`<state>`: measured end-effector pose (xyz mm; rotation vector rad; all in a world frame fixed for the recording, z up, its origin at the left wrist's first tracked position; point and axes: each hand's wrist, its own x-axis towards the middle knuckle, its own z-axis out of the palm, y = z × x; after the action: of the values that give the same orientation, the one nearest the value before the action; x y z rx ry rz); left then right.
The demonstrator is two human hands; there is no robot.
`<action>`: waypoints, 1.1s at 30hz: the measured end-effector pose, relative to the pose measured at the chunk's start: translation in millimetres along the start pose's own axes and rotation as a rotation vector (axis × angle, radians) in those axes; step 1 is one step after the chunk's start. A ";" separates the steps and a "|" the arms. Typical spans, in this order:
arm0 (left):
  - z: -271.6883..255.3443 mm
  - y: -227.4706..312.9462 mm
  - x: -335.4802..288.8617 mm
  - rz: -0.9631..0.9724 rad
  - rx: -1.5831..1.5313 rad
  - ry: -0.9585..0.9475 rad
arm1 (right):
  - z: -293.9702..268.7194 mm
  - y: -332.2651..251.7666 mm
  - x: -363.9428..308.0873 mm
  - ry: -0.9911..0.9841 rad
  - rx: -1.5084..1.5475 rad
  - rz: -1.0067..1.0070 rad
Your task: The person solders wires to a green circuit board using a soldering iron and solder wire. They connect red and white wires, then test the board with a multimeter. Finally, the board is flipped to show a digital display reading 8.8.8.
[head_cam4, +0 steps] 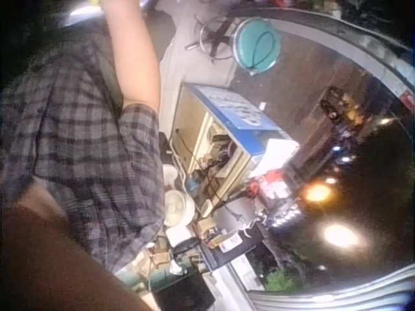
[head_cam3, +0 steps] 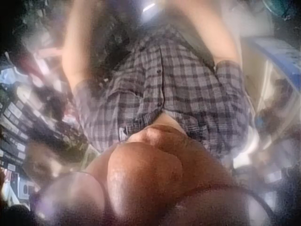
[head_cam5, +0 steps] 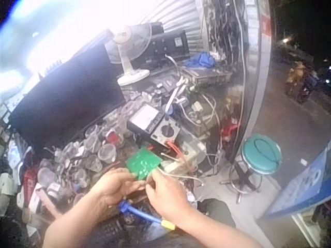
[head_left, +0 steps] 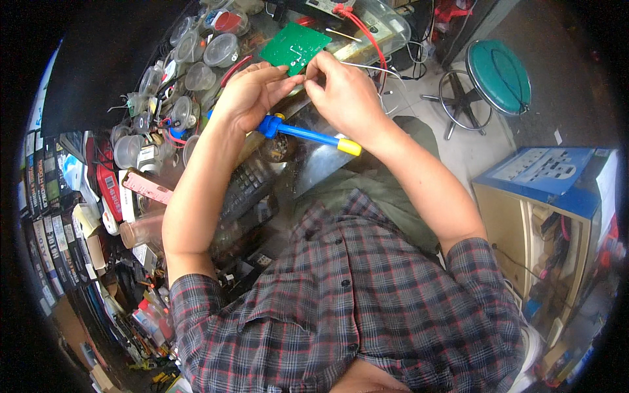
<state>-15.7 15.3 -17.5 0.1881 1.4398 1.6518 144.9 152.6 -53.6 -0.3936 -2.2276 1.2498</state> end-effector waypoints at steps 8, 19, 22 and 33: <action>12.1 4.0 -5.5 -0.024 -0.011 0.099 | -49.1 -7.6 5.7 0.076 -0.038 -0.164; 9.7 4.7 -8.7 -0.043 0.054 0.067 | -135.4 31.3 103.0 0.086 0.203 -0.058; 7.2 1.7 -6.0 -0.024 0.044 0.065 | -113.1 15.3 53.8 0.052 0.273 -0.017; 2.3 1.6 8.6 -0.020 0.149 0.062 | -51.3 20.5 3.0 -0.097 -0.293 -0.535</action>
<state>-20.1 23.0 -19.2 0.2072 1.6073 1.5467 172.5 200.3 -48.7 0.1607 -2.3823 0.6772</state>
